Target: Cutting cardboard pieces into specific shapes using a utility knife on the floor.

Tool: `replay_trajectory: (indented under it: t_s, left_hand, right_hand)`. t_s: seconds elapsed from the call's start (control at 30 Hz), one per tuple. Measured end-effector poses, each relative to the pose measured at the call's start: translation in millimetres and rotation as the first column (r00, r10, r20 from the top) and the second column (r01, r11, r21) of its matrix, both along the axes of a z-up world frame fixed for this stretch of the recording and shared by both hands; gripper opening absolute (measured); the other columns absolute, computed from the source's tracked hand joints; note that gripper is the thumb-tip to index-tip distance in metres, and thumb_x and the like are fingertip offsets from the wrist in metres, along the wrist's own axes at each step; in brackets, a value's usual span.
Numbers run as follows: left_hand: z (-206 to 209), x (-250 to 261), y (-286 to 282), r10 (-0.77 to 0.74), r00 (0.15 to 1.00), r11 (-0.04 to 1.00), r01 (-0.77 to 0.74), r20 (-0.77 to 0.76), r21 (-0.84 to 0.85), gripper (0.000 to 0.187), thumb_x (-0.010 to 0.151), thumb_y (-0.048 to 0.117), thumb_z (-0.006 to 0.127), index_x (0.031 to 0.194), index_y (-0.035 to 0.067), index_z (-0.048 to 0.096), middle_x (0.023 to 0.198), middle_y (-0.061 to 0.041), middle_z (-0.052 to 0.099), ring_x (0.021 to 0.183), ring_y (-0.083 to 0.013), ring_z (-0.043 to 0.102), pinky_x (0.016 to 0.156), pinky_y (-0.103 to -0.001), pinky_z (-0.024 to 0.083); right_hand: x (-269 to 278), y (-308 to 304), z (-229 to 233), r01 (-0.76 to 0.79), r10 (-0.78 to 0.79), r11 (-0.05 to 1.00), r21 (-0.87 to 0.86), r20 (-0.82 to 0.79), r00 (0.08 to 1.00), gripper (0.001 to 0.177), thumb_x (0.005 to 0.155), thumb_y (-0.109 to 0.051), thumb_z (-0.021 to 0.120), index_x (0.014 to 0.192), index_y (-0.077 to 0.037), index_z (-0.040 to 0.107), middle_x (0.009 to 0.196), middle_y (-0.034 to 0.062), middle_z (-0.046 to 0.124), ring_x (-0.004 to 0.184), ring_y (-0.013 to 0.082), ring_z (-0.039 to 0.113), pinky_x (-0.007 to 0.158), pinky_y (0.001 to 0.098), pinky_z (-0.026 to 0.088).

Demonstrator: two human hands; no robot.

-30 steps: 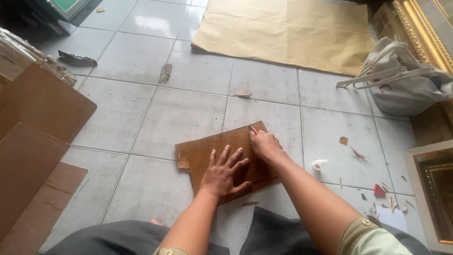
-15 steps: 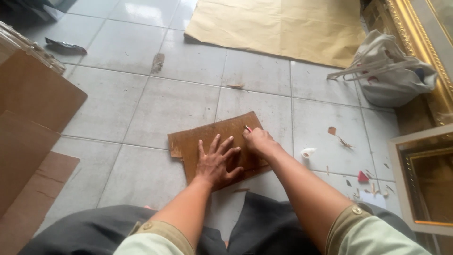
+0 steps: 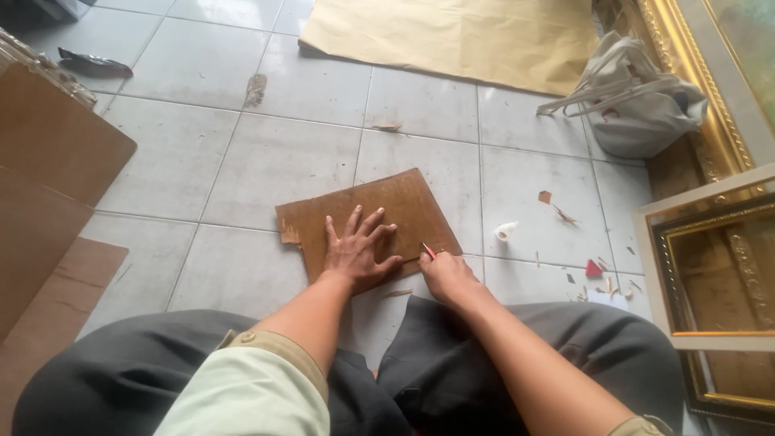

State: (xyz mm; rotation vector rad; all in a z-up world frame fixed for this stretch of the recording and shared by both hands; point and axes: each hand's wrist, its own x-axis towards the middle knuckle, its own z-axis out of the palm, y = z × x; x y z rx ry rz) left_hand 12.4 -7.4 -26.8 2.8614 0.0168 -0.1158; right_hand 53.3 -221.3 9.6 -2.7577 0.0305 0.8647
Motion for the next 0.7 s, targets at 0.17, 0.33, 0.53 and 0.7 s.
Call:
replay_trajectory:
  t_s: [0.17,0.33,0.53,0.7]
  left_hand:
    - [11.9,-12.0,-3.5,0.025,0.995,1.000,-0.024,-0.099,0.010,0.067,0.098,0.074,0.060,0.160,0.050,0.050,0.185,0.014,0.031,0.175,-0.0313,0.017,0.129,-0.088,0.013]
    - [14.9,-3.7,-7.9,0.047,0.991,0.999,-0.044,-0.129,0.024,0.068,0.099,0.072,0.059,0.162,0.052,0.047,0.186,0.016,0.026,0.176,-0.0309,0.013,0.128,-0.089,0.014]
    - [28.5,-7.7,-11.2,0.033,0.978,0.999,-0.028,-0.208,0.027,0.068,0.102,0.069,0.057,0.166,0.050,0.043,0.189,0.015,0.020,0.176,-0.0318,0.010,0.126,-0.092,0.014]
    - [23.4,3.1,-6.8,0.015,0.965,0.999,-0.005,-0.263,0.039,0.071,0.103,0.069,0.058,0.169,0.049,0.039,0.190,0.014,0.015,0.176,-0.0326,0.006,0.125,-0.093,0.012]
  right_hand:
    - [-27.1,-3.0,16.9,0.003,-0.001,0.999,0.039,-0.034,0.999,0.083,0.107,-0.063,0.038,0.142,0.001,0.075,0.142,0.0289,0.077,0.139,0.0438,0.071,0.116,0.0540,0.057]
    - [-26.7,-11.6,8.3,-0.010,0.011,0.999,0.041,-0.017,1.000,0.083,0.107,-0.063,0.037,0.142,0.001,0.075,0.141,0.0284,0.077,0.139,0.0434,0.071,0.115,0.0535,0.057]
    - [-40.8,-23.4,16.7,0.005,-0.004,0.997,0.074,-0.014,1.000,0.081,0.109,-0.065,0.040,0.140,0.000,0.077,0.139,0.0283,0.078,0.139,0.0448,0.071,0.116,0.0555,0.056]
    - [-50.4,-33.2,86.9,0.031,-0.035,0.993,0.118,0.032,0.999,0.076,0.113,-0.057,0.033,0.138,-0.004,0.081,0.144,0.0279,0.077,0.145,0.0478,0.065,0.125,0.0603,0.047]
